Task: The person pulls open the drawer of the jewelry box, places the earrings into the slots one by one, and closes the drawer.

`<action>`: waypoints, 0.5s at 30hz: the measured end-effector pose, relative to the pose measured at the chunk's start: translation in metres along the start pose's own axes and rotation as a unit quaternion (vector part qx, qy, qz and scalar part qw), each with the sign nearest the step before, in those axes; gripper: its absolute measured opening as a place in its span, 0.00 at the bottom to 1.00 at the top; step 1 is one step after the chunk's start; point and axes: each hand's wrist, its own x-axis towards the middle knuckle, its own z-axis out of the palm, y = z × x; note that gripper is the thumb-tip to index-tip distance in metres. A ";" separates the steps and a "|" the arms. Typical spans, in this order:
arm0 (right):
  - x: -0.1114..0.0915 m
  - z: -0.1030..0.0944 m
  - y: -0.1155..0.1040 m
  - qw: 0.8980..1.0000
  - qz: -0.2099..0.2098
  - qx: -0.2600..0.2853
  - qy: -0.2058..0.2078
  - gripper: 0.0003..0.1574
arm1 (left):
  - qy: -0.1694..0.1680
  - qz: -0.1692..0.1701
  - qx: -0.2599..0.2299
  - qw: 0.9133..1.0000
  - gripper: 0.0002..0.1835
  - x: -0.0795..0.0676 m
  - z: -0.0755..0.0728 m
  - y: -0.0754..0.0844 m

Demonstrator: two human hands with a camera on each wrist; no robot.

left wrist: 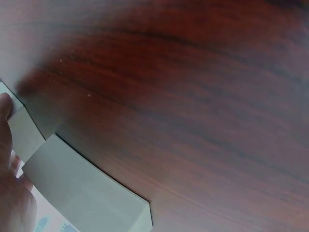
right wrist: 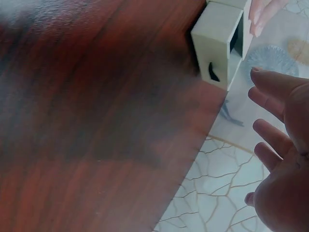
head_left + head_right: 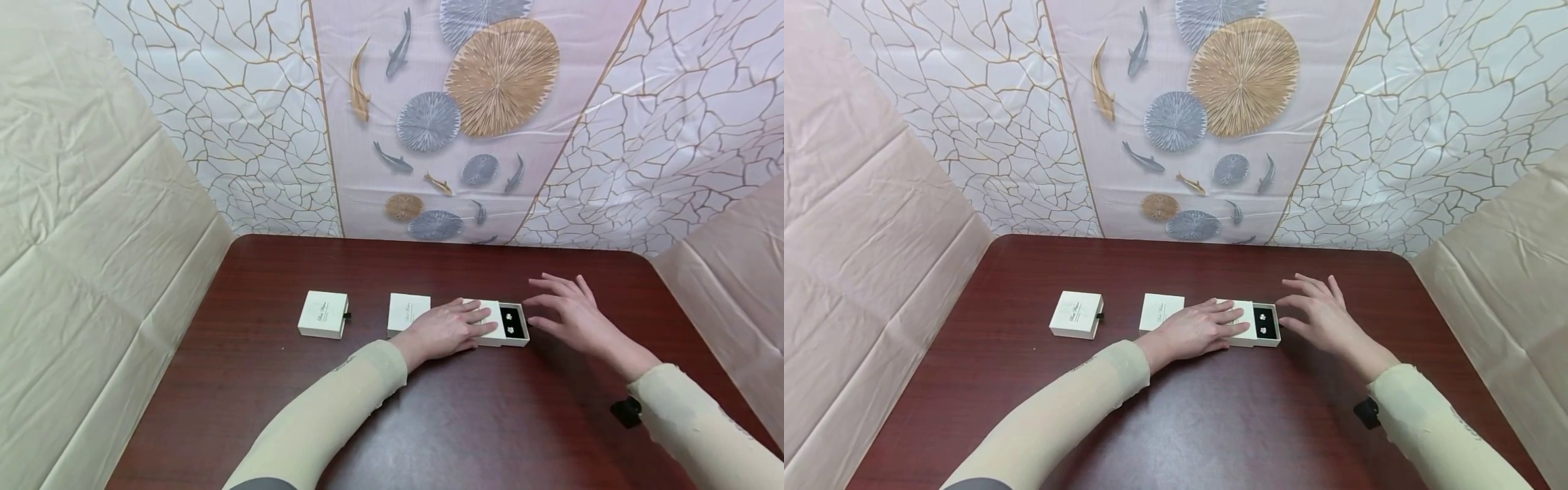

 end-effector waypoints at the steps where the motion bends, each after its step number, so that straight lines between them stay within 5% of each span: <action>1: -0.002 0.001 0.001 1.000 0.001 0.002 0.001 0.18 | 0.000 0.000 0.001 1.000 0.28 0.000 0.000 0.000; 15: -0.009 0.021 0.013 1.000 0.021 0.011 -0.012 0.12 | -0.004 -0.001 0.006 1.000 0.28 0.000 -0.002 0.000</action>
